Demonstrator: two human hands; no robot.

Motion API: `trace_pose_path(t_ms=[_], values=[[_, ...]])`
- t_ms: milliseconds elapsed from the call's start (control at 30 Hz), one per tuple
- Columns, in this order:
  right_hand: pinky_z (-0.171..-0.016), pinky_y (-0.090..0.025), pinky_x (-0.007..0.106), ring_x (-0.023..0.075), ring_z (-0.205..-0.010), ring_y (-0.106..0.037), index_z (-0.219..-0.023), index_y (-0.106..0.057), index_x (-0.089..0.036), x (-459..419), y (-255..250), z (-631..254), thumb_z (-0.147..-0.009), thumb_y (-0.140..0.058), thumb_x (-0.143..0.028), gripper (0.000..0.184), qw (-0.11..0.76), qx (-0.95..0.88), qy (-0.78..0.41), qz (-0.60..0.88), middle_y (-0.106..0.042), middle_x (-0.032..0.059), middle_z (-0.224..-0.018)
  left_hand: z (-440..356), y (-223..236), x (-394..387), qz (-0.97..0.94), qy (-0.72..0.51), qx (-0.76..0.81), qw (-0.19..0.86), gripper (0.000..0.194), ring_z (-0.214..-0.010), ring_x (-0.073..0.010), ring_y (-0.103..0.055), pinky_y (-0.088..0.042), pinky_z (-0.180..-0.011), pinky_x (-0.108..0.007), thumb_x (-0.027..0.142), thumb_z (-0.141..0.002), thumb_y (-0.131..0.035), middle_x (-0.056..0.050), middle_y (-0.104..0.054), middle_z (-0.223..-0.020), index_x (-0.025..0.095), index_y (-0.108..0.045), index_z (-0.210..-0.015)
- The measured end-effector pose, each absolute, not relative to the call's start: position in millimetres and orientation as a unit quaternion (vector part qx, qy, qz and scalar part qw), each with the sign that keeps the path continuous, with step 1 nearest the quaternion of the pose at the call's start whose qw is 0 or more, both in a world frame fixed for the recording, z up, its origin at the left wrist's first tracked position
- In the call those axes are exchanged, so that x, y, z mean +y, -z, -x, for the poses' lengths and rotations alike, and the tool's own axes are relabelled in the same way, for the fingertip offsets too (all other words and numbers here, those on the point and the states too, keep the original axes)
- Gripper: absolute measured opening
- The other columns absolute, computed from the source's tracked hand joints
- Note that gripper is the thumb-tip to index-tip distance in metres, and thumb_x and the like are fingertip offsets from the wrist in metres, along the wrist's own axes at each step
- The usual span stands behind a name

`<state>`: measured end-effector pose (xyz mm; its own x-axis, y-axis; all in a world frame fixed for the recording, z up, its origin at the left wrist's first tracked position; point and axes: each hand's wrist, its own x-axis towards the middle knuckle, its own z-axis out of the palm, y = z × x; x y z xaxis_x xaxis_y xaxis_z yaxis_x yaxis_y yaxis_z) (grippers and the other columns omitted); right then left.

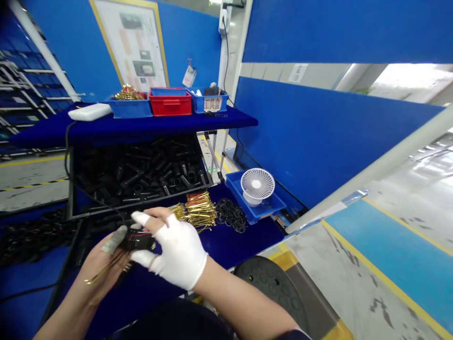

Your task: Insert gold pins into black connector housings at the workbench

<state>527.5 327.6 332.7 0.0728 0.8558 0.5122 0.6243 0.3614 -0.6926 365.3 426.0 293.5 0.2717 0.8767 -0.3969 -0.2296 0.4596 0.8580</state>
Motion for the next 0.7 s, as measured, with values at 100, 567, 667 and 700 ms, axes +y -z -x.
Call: trace_pose_path(t_ms=[100, 567, 667, 700], values=[[-0.094, -0.056, 0.038, 0.0239, -0.106, -0.067, -0.131, -0.062, -0.03, 347, -288, -538, -0.087, -0.069, -0.032, 0.045, 0.418, -0.662, -0.101, 0.614, -0.064, 0.0076, -0.128, -372, -309, 430, -0.352, -0.399, 0.422, 0.733, 0.049, -0.09, -0.0276, -0.074, -0.062, -0.076, -0.038, 0.046, -0.071, -0.085, -0.011, -0.077, -0.099, 0.013, -0.07, -0.105], [-0.102, -0.051, 0.041, 0.0245, -0.116, -0.063, -0.135, -0.057, -0.03, 324, -291, -544, -0.084, -0.072, -0.025, 0.053, 0.55, -0.62, -0.09, 0.552, -0.063, 0.0074, -0.126, -387, -315, 429, -0.546, -0.407, 0.404, 0.61, 0.056, -0.079, -0.0217, -0.065, -0.055, -0.077, -0.033, 0.07, -0.084, -0.058, -0.006, -0.07, -0.08, 0.015, -0.065, -0.08], [-0.097, -0.053, 0.041, 0.0232, -0.103, -0.067, -0.116, -0.066, -0.026, 329, -289, -541, -0.088, -0.067, -0.026, 0.029, 0.595, -0.543, -0.138, 0.576, -0.07, 0.0055, -0.11, -388, -317, 424, -0.532, -0.405, 0.359, 0.651, 0.066, -0.081, -0.0221, -0.065, -0.055, -0.074, -0.033, 0.077, -0.087, -0.043, -0.008, -0.069, -0.085, 0.015, -0.065, -0.087], [-0.096, -0.053, 0.042, 0.0237, -0.101, -0.067, -0.113, -0.067, -0.024, 331, -289, -539, -0.089, -0.066, -0.029, 0.025, 0.607, -0.51, -0.176, 0.583, -0.071, 0.0056, -0.108, -389, -317, 421, -0.537, -0.413, 0.338, 0.653, 0.066, -0.084, -0.0221, -0.065, -0.055, -0.075, -0.033, 0.077, -0.088, -0.041, -0.009, -0.069, -0.089, 0.015, -0.065, -0.092]])
